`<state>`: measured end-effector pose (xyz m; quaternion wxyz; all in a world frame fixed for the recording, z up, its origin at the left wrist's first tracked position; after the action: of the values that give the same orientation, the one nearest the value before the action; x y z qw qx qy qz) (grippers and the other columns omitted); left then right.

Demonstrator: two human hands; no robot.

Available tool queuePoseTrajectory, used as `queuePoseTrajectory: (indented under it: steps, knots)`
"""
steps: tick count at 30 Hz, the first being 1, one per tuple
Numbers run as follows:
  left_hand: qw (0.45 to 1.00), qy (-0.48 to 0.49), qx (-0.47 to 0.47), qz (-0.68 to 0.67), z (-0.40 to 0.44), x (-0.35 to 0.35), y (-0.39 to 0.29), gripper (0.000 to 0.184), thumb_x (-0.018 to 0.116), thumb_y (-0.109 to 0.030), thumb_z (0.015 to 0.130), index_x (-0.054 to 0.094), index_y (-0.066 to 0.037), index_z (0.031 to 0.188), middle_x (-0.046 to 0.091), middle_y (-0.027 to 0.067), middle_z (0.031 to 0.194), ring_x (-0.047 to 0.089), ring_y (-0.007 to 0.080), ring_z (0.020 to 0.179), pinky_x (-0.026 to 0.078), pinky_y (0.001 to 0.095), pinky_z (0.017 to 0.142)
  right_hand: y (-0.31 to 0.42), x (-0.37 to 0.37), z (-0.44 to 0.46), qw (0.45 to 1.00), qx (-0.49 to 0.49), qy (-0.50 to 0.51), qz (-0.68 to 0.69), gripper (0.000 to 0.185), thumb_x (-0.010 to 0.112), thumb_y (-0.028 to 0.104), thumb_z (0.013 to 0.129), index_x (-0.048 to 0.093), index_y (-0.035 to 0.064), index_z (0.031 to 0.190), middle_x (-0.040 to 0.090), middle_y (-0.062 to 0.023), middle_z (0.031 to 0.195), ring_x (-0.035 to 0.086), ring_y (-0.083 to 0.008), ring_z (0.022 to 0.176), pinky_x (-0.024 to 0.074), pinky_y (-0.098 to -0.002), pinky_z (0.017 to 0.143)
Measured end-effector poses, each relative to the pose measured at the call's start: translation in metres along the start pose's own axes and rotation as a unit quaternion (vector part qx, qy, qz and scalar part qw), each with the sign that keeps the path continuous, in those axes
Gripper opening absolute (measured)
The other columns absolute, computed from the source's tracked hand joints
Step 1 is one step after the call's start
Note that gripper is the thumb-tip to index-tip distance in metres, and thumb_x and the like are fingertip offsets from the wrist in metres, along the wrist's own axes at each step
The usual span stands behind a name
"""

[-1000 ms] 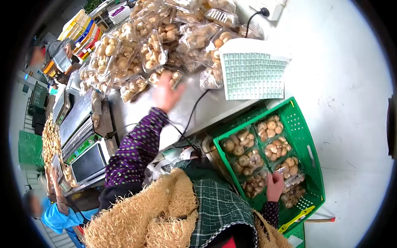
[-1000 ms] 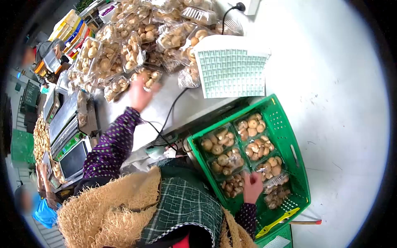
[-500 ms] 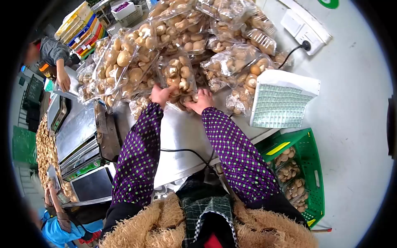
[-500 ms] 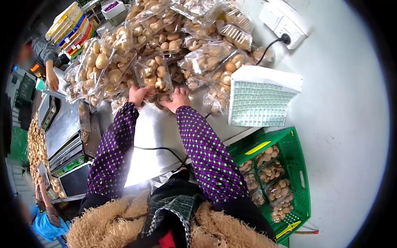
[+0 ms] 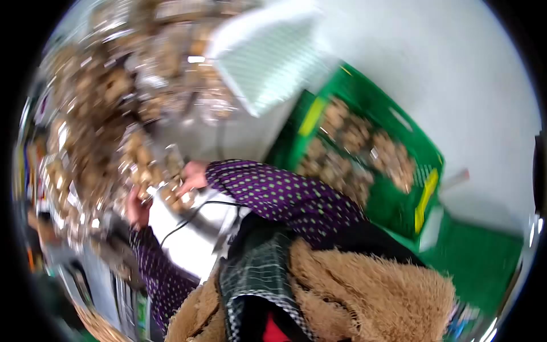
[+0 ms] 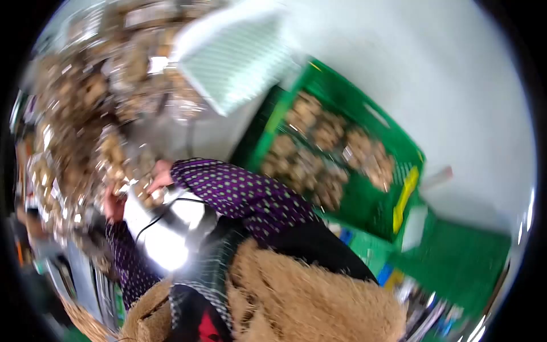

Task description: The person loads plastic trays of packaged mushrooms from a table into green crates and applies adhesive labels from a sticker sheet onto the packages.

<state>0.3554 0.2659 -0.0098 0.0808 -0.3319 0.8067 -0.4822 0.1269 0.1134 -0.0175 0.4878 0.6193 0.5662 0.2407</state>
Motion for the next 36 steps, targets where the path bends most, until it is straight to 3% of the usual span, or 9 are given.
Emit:
queuePoseTrajectory:
  steps: [2,7,10,18,25,26,28,30,36]
  knots:
    - [0.997,0.033,-0.002,-0.066,-0.018,0.011,0.008,0.035,0.059,-0.029,0.09,0.057,-0.011,0.119,0.065,0.0035,0.108,0.064,0.0177,0.089,0.053,0.0332,0.077,-0.005,0.0,-0.046,0.991,0.014,0.001,0.135,0.042,0.083,0.036,0.069,0.062,0.0,0.071,0.061,-0.008,0.066,0.058,-0.0154,0.061,0.047,-0.0317,0.054]
    - [0.935,0.263,0.055,-0.23,-0.061,0.104,0.029,0.044,0.061,-0.026,0.087,0.051,-0.007,0.126,0.061,0.0106,0.119,0.065,0.025,0.092,0.06,0.0403,0.069,-0.023,-0.067,-0.236,0.923,-0.072,-0.129,0.354,0.045,0.083,0.014,0.073,0.049,0.0019,0.099,0.058,-0.0058,0.082,0.058,-0.0124,0.072,0.0474,-0.0261,0.057]
    - [0.974,0.145,0.174,0.017,-0.054,0.145,0.048,0.046,0.063,-0.028,0.084,0.051,-0.009,0.124,0.062,0.0091,0.111,0.064,0.0235,0.089,0.057,0.0394,0.076,-0.03,-0.102,-0.373,0.886,-0.044,-0.252,0.387,0.051,0.081,0.016,0.073,0.049,0.002,0.11,0.06,-0.0081,0.095,0.059,-0.0167,0.083,0.0505,-0.0304,0.073]
    - [0.913,0.402,-0.051,0.039,-0.144,0.391,0.06,0.057,0.064,-0.008,0.074,0.051,0.007,0.127,0.063,0.0143,0.116,0.063,0.0232,0.103,0.051,0.0347,0.09,-0.236,-0.101,-0.639,0.789,0.238,-0.512,0.242,0.058,0.08,0.013,0.073,0.046,-0.0041,0.117,0.059,-0.0107,0.099,0.061,-0.018,0.09,0.0537,-0.0315,0.075]
    - [0.874,0.448,-0.145,0.117,-0.183,0.48,0.101,0.048,0.066,-0.012,0.083,0.053,0.009,0.124,0.064,0.0147,0.116,0.064,0.021,0.103,0.049,0.0322,0.092,-0.385,-0.069,-0.623,0.882,0.287,-0.294,0.232,0.066,0.077,0.02,0.08,0.043,-0.0067,0.13,0.063,-0.0184,0.11,0.064,-0.0223,0.094,0.0553,-0.0344,0.077]
    - [0.872,0.442,-0.107,0.18,-0.186,0.484,0.105,0.051,0.065,-0.024,0.084,0.053,0.006,0.123,0.067,0.0108,0.104,0.065,0.0119,0.077,0.046,0.0196,0.052,-0.377,-0.071,-0.626,0.864,0.337,-0.274,0.254,0.069,0.078,0.025,0.078,0.045,-0.006,0.13,0.064,-0.0189,0.111,0.065,-0.0249,0.095,0.0547,-0.0351,0.08]
    - [0.865,0.449,-0.118,0.193,-0.185,0.494,0.117,0.043,0.063,-0.021,0.086,0.056,0.006,0.12,0.068,0.0102,0.1,0.064,0.0114,0.073,0.045,0.0192,0.052,-0.37,-0.072,-0.634,0.842,0.386,-0.251,0.28,0.071,0.078,0.03,0.077,0.047,-0.0053,0.13,0.064,-0.0195,0.111,0.065,-0.0276,0.096,0.054,-0.0357,0.082]
    - [0.853,0.46,-0.125,0.213,-0.183,0.506,0.128,0.04,0.062,-0.019,0.087,0.057,0.005,0.118,0.068,0.0099,0.098,0.064,0.0111,0.071,0.045,0.0192,0.051,-0.364,-0.077,-0.636,0.886,0.418,-0.185,-0.086,0.076,0.077,0.04,0.075,0.05,-0.0049,0.129,0.065,-0.0204,0.109,0.065,-0.0342,0.096,0.0524,-0.037,0.086]
    - [0.743,0.537,-0.101,0.385,-0.234,0.594,0.174,0.034,0.068,-0.024,0.085,0.064,-0.002,0.11,0.066,0.0025,0.079,0.057,0.008,0.054,0.043,0.0199,0.046,-0.208,-0.1,-0.602,0.804,0.135,-0.523,0.246,0.06,0.074,0.025,0.081,0.048,-0.0075,0.124,0.064,-0.0169,0.107,0.064,-0.022,0.098,0.0521,-0.0332,0.085]
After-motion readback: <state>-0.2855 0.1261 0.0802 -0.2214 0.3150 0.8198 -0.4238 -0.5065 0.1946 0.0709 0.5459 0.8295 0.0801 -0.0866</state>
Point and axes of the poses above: each hand's wrist, its own z-axis towards the middle knuckle, its own x-axis out of the palm, y = z × x, the point moved 4 cm from there along z, towards the middle knuckle
